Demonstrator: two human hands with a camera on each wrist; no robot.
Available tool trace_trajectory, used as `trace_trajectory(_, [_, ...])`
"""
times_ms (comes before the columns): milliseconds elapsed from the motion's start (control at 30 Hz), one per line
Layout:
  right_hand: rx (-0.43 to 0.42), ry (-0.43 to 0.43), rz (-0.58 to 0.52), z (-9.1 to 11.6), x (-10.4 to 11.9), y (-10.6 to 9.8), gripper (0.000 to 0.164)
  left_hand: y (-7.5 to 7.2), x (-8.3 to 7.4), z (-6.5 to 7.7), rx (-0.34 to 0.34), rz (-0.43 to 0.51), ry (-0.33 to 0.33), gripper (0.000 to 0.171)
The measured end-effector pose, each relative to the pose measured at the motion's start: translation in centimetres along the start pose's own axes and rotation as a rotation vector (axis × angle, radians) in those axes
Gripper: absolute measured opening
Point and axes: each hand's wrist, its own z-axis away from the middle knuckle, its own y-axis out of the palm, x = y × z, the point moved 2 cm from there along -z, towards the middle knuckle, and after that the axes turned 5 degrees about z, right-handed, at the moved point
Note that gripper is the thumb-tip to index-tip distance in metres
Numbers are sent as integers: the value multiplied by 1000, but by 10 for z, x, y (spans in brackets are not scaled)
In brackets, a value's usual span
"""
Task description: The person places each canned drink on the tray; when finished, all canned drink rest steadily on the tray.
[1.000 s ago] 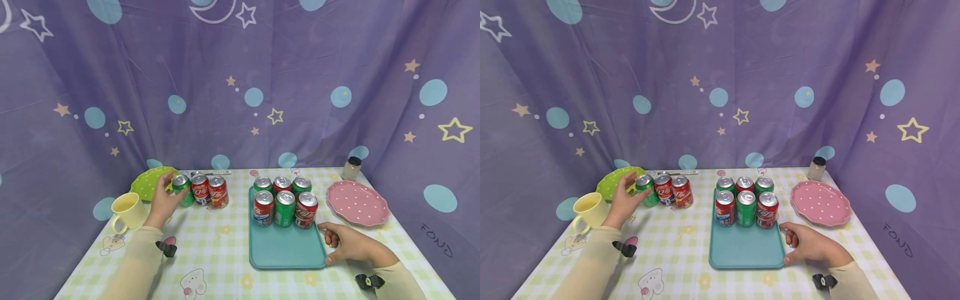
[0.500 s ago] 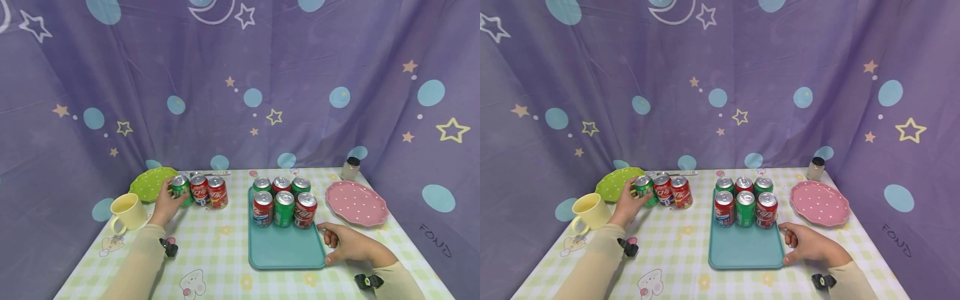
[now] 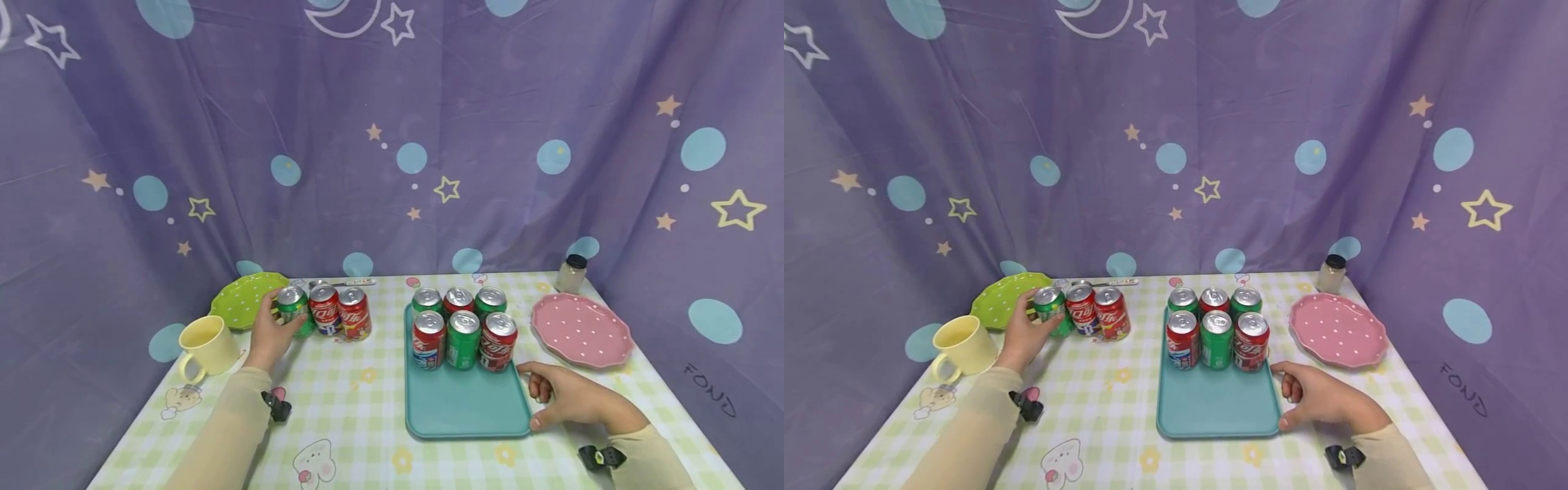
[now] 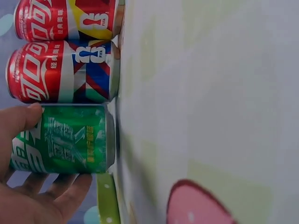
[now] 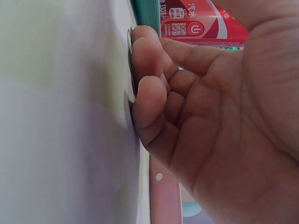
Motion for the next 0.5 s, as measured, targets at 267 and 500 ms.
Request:
trace_trajectory(267, [-2, 6, -2, 0, 2, 0, 96, -9, -22, 14, -184, -18, 95, 79])
trace_trajectory(500, [2, -3, -4, 0, 3, 0, 96, -20, -53, 36, -222, 63, 113, 77])
